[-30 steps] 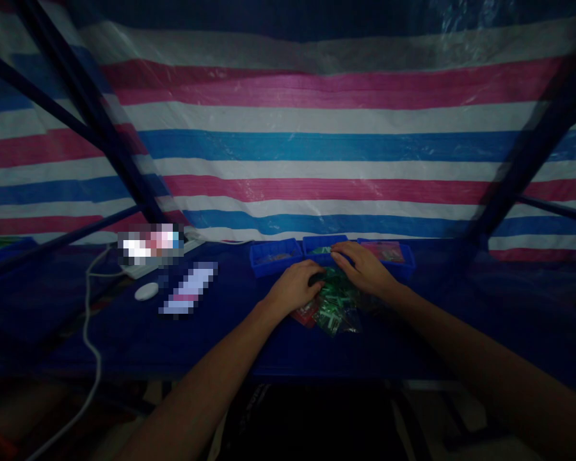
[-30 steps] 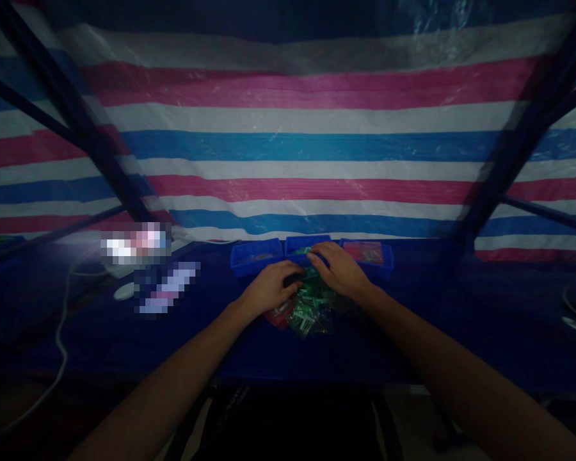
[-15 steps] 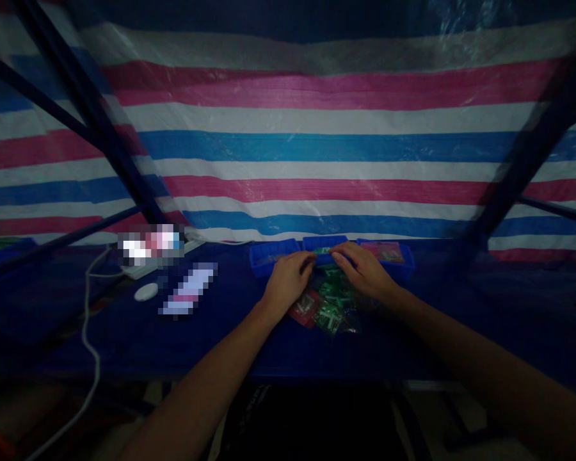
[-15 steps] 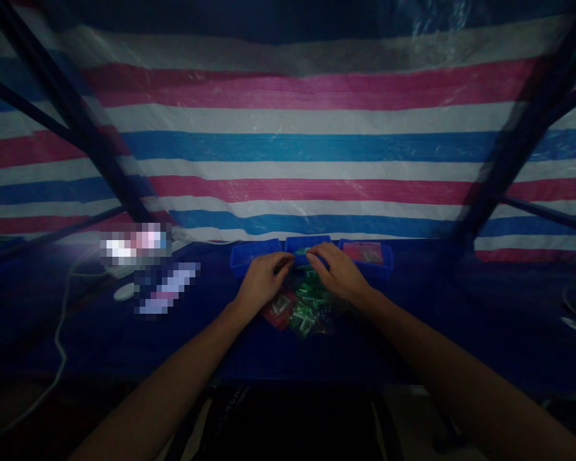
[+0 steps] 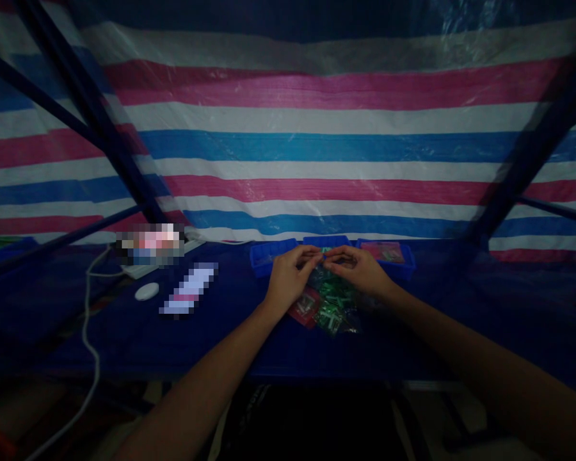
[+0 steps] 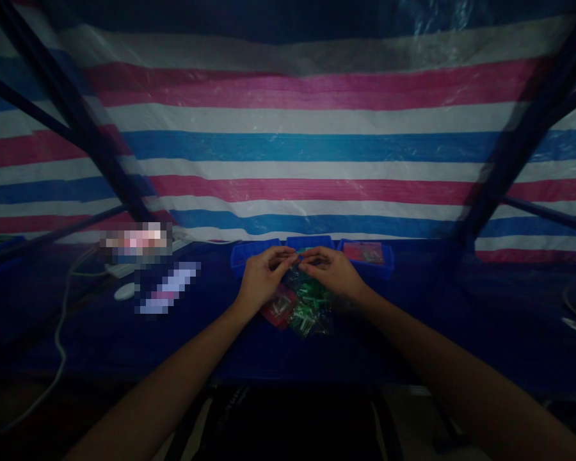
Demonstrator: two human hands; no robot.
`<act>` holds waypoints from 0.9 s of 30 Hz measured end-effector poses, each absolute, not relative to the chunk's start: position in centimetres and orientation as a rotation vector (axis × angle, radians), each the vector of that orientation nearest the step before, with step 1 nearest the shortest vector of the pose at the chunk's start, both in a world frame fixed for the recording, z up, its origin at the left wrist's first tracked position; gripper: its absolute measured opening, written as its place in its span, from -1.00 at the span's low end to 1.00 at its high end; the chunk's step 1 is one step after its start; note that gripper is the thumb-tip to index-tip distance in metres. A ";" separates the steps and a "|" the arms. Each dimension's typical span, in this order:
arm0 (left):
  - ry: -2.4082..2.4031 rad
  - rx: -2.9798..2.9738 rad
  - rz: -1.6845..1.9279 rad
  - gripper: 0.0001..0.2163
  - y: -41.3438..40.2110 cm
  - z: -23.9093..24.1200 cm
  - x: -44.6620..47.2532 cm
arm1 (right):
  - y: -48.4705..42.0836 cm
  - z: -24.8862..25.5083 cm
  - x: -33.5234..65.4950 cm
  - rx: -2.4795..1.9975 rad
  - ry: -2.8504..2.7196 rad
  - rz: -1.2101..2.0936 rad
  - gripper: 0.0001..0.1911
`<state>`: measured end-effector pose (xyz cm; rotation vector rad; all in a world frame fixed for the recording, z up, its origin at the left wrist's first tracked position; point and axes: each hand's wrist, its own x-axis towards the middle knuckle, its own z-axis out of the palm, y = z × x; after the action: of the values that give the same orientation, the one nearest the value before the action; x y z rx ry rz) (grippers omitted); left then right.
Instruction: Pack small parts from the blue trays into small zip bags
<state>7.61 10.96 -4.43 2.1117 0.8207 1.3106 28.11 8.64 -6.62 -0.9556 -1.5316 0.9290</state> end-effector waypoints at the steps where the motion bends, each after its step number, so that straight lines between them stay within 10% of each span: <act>1: 0.819 2.084 1.310 -0.78 10.9 -4.4 7.6 | 8.6 -6.6 28.1 -0.936 -1.520 0.950 -0.60; 27: 0.689 1.873 1.169 -0.67 11.5 -5.0 7.7 | 8.9 -6.7 28.5 -0.948 -1.510 0.913 -0.59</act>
<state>7.72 11.52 -5.05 1.8733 0.6890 1.1688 28.49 8.94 -6.74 -0.9477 -1.5104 0.9127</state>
